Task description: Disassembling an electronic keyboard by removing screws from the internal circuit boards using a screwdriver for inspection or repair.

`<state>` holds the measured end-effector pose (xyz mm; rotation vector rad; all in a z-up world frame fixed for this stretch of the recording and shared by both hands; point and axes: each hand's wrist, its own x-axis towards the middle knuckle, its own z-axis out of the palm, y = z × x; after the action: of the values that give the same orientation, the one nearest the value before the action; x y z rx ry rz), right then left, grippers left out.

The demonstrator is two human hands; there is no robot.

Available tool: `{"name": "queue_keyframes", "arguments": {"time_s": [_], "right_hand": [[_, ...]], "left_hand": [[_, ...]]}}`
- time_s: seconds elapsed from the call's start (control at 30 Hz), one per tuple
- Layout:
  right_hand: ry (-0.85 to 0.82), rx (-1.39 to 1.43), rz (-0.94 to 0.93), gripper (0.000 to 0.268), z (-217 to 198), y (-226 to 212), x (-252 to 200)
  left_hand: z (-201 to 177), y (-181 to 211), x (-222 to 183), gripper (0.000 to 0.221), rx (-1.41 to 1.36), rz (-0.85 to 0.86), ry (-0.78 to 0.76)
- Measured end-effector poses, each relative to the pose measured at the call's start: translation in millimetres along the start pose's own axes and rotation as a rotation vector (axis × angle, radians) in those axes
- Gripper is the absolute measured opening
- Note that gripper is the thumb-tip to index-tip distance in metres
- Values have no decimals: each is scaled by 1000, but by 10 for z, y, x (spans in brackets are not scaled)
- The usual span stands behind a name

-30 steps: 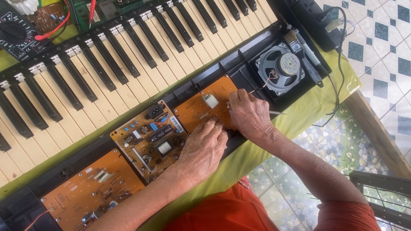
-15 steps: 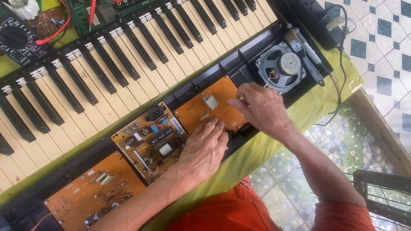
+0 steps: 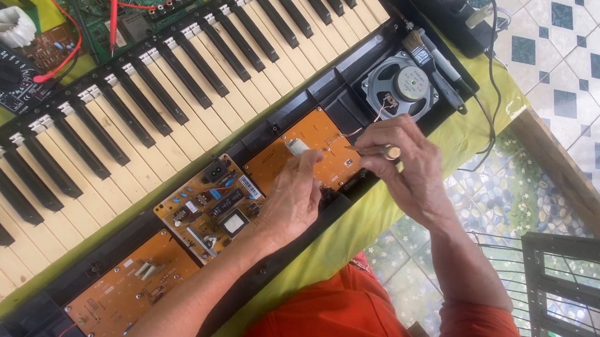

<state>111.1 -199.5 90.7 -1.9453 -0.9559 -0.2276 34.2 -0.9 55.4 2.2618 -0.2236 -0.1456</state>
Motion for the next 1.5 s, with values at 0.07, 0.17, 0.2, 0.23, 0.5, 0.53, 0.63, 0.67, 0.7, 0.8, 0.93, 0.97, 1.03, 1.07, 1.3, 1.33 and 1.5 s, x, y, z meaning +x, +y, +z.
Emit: {"name": "queue_keyframes", "arguments": {"time_s": [0.07,0.17,0.2,0.23,0.5,0.53,0.63,0.67,0.7,0.8,0.93,0.97,1.03,1.07,1.3,1.33,1.5], "right_hand": [[0,25,-11,18,39,-51,66],[0,58,-27,17,84,-30,90],[-1,67,-31,17,97,-6,85],[-1,67,-31,17,109,6,83],[-17,77,-25,16,109,-54,153],[-19,78,-26,16,117,-52,155],[-17,69,-9,17,134,-43,146],[-14,77,-2,17,139,-35,139],[-11,85,6,17,143,-28,129],[-6,78,19,17,145,-56,158],[-6,81,5,17,166,-16,144],[-3,85,1,16,172,-18,142],[0,88,-5,16,180,-12,135],[-1,87,-6,16,181,-5,130],[36,16,-4,18,221,55,92],[35,16,-4,18,242,86,63],[126,-178,-13,34,361,274,-84]], "left_hand": [[69,15,60,48,-12,-15,4],[15,156,143,55,-91,-119,-46],[-30,222,170,59,-159,-209,-101],[-8,199,165,59,-158,-209,-102],[269,30,215,85,-144,-137,-55],[290,20,218,85,-144,-138,-54],[321,1,234,86,-200,-196,-82],[313,1,239,84,-258,-240,-86],[308,1,242,83,-316,-285,-91],[383,-30,233,83,-291,-228,-44],[267,100,245,79,-302,-283,-60],[264,103,246,79,-304,-285,-61],[257,107,250,78,-306,-287,-61],[253,108,252,78,-309,-290,-63],[226,119,259,76,-322,-305,-75],[224,123,264,76,-322,-306,-75],[207,135,255,75,-333,-321,-83]]}}
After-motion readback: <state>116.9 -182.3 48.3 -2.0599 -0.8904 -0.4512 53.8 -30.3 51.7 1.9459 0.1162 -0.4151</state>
